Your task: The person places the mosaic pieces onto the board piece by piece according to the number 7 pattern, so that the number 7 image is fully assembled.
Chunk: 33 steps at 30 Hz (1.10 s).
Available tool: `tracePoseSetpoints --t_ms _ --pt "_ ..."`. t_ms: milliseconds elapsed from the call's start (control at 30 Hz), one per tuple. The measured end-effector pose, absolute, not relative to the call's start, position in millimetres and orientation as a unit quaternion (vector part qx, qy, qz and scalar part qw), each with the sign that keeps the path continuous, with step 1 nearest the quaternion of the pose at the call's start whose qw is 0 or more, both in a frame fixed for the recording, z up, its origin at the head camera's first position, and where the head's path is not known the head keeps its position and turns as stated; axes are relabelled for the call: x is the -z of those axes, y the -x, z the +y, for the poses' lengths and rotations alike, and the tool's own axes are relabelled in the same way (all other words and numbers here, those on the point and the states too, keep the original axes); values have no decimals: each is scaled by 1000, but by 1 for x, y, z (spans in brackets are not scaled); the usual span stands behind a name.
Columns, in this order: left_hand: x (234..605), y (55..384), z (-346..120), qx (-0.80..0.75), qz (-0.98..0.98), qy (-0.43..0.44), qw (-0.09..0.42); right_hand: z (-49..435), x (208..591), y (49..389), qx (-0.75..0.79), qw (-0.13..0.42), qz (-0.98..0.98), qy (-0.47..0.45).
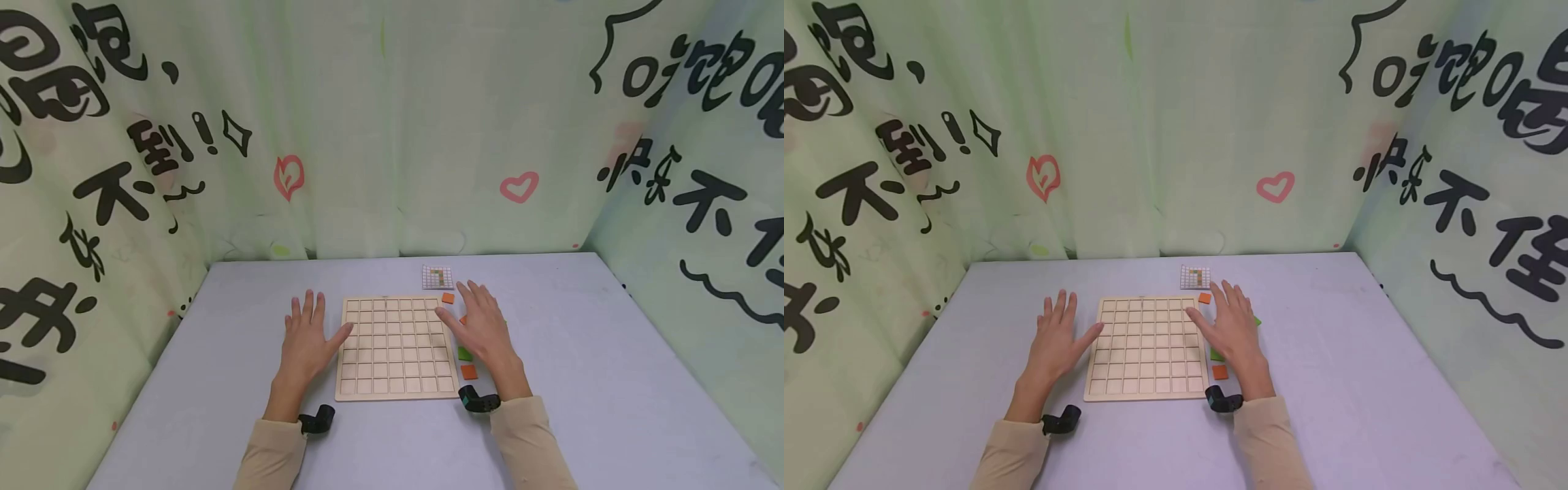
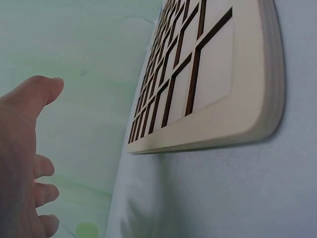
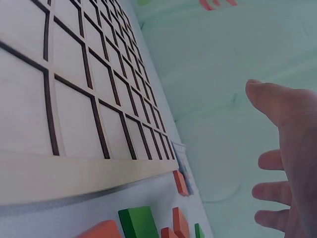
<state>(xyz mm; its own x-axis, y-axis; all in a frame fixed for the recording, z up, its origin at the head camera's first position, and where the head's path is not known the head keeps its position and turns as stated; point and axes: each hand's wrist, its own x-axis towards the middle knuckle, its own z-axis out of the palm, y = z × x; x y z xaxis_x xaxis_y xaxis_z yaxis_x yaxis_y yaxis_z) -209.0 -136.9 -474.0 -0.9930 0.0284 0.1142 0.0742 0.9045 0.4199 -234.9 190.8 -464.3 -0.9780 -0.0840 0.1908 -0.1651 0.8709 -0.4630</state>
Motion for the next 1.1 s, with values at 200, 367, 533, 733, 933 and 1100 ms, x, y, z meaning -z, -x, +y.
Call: tracePoseSetpoints --t_ms 200,367,533,733,933,1100 --pt "477 210 -136 228 -972 20 49 192 465 236 -246 81 -964 -63" --pt "478 211 -136 234 -971 20 50 193 467 237 -235 80 -967 -59" --pt "481 211 -137 239 -970 18 46 194 470 238 -232 72 -969 -49" --pt "484 213 -137 244 -969 12 37 195 471 237 -229 62 -971 -40" --pt "487 213 -138 251 -967 14 29 197 473 238 -233 55 -970 -33" --pt "490 214 -138 257 -966 20 28 199 477 239 -224 59 -972 -32"
